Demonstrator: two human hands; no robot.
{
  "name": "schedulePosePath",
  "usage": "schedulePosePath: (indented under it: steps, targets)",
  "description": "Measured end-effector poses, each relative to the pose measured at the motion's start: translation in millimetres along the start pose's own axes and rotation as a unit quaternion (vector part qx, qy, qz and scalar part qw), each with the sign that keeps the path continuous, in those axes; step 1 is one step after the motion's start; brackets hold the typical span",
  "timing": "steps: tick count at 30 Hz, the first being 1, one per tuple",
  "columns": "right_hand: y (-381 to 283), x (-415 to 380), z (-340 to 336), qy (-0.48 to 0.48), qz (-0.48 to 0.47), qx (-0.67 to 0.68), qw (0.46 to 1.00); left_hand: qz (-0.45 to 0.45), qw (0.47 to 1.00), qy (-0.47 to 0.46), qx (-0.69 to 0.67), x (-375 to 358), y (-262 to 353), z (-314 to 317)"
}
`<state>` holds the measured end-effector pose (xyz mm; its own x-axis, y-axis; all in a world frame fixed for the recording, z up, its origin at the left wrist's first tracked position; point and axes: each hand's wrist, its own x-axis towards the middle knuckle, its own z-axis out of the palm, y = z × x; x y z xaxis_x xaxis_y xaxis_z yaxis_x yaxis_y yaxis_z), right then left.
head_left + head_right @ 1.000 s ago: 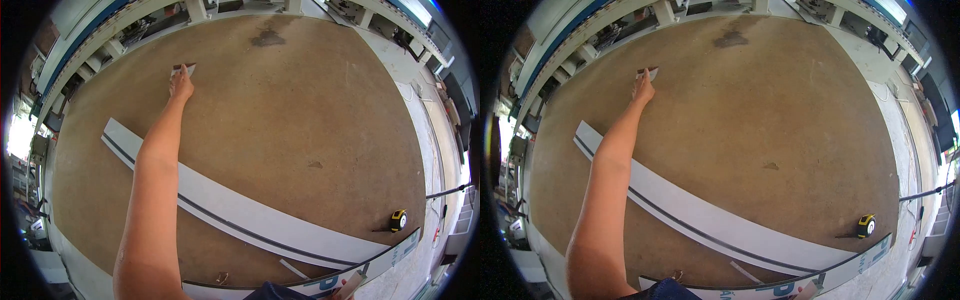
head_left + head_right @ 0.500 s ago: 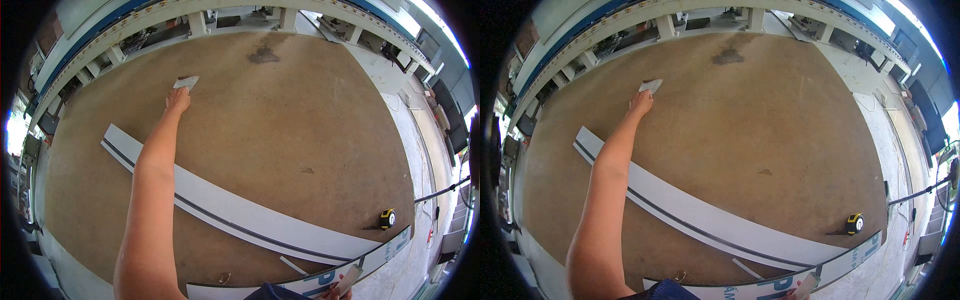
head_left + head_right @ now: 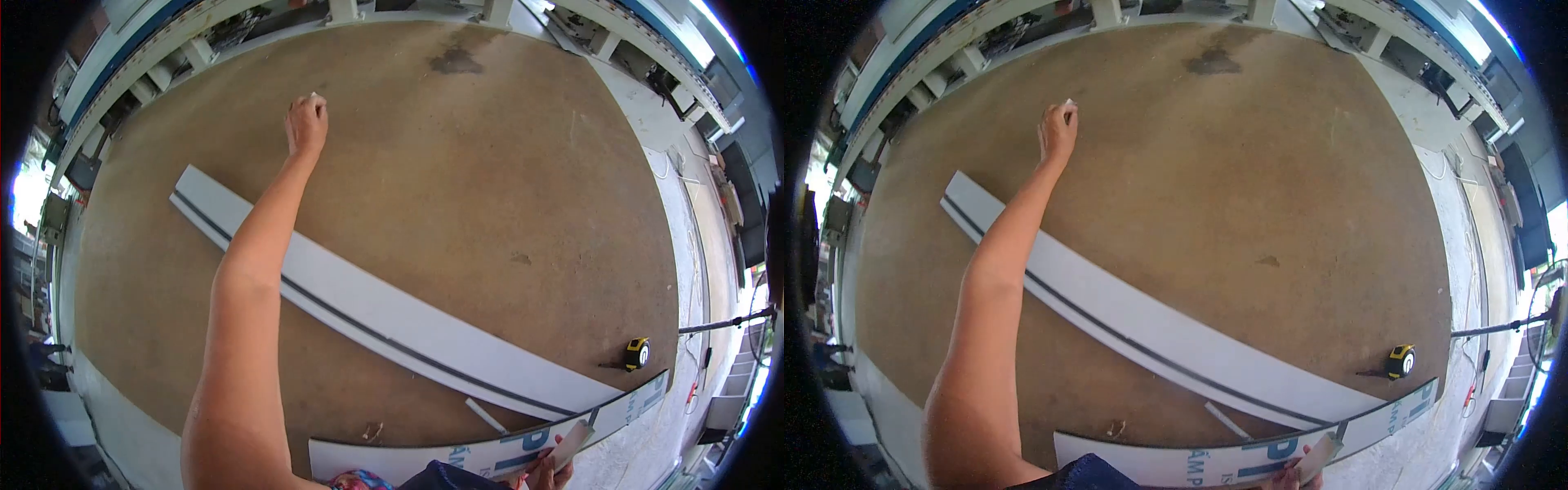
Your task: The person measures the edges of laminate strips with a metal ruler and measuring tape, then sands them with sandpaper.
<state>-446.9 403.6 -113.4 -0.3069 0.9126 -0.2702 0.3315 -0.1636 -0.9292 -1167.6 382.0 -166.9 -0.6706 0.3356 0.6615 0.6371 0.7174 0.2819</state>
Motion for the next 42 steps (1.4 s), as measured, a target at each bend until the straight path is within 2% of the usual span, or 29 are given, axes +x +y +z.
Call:
schedulePosePath:
  steps: [2, 5, 7, 9, 10, 12, 13, 14, 15, 16, 18, 21, 24, 27, 30, 33, 36, 37, 40, 42]
  targets:
    - [8, 2, -4, -0.005, 0.007, 0.018, 1.0, 0.007, 0.994, 0.049, -0.102, -5, 10, -25]
    - [14, 12, 1, -0.01, -0.023, 0.058, 0.998, -0.135, 0.957, -0.081, -0.244, -30, 38, -114]
    - [11, 12, 1, -0.011, -0.025, 0.051, 0.998, -0.266, 0.829, -0.15, -0.468, -62, 36, -163]
    - [18, 12, 0, -0.01, -0.042, 0.073, 0.996, -0.366, 0.613, -0.219, -0.665, -111, 25, -208]
    - [21, 14, 0, -0.011, -0.054, 0.085, 0.995, -0.418, 0.58, -0.222, -0.663, -137, 28, -230]
    - [25, 16, -2, -0.02, -0.068, 0.075, 0.995, -0.46, 0.494, -0.345, -0.652, -188, 19, -253]
    - [25, 18, -2, -0.025, -0.078, 0.071, 0.994, -0.462, 0.493, -0.392, -0.625, -206, 26, -265]
    - [23, 17, -1, -0.027, -0.079, 0.079, 0.993, -0.463, 0.458, -0.436, -0.621, -226, 22, -266]
    - [20, 17, 0, -0.03, -0.08, 0.088, 0.992, -0.454, 0.498, -0.435, -0.597, -243, 25, -266]
    - [20, 17, 2, -0.035, -0.081, 0.098, 0.991, -0.442, 0.563, -0.426, -0.553, -257, 24, -264]
    - [33, 24, -3, -0.047, -0.109, 0.084, 0.989, -0.345, 0.736, -0.428, -0.396, -273, 9, -257]
    - [34, 26, -2, -0.05, -0.127, 0.081, 0.987, -0.281, 0.884, -0.314, -0.203, -269, 2, -263]
    - [32, 25, 0, -0.032, -0.129, 0.07, 0.989, -0.227, 0.925, -0.261, -0.16, -271, -10, -254]
    - [26, 21, 4, -0.026, -0.135, 0.082, 0.987, -0.121, 0.976, -0.175, -0.055, -275, -2, -253]
    - [30, 23, 3, -0.025, -0.132, 0.09, 0.987, -0.114, 0.974, -0.186, -0.059, -279, 7, -248]
    - [31, 23, 5, -0.012, -0.136, 0.082, 0.987, -0.079, 0.986, -0.139, -0.04, -283, 16, -238]
    - [31, 23, 5, -0.009, -0.138, 0.079, 0.987, -0.138, 0.978, -0.152, -0.032, -280, 31, -231]
    - [31, 23, 5, -0.007, -0.138, 0.082, 0.987, -0.159, 0.97, -0.185, -0.023, -274, 39, -235]
    - [32, 23, 5, -0.005, -0.136, 0.085, 0.987, -0.172, 0.973, -0.155, -0.023, -272, 47, -222]
    - [32, 23, 6, -0.008, -0.143, 0.087, 0.986, -0.163, 0.97, -0.177, -0.022, -274, 46, -218]
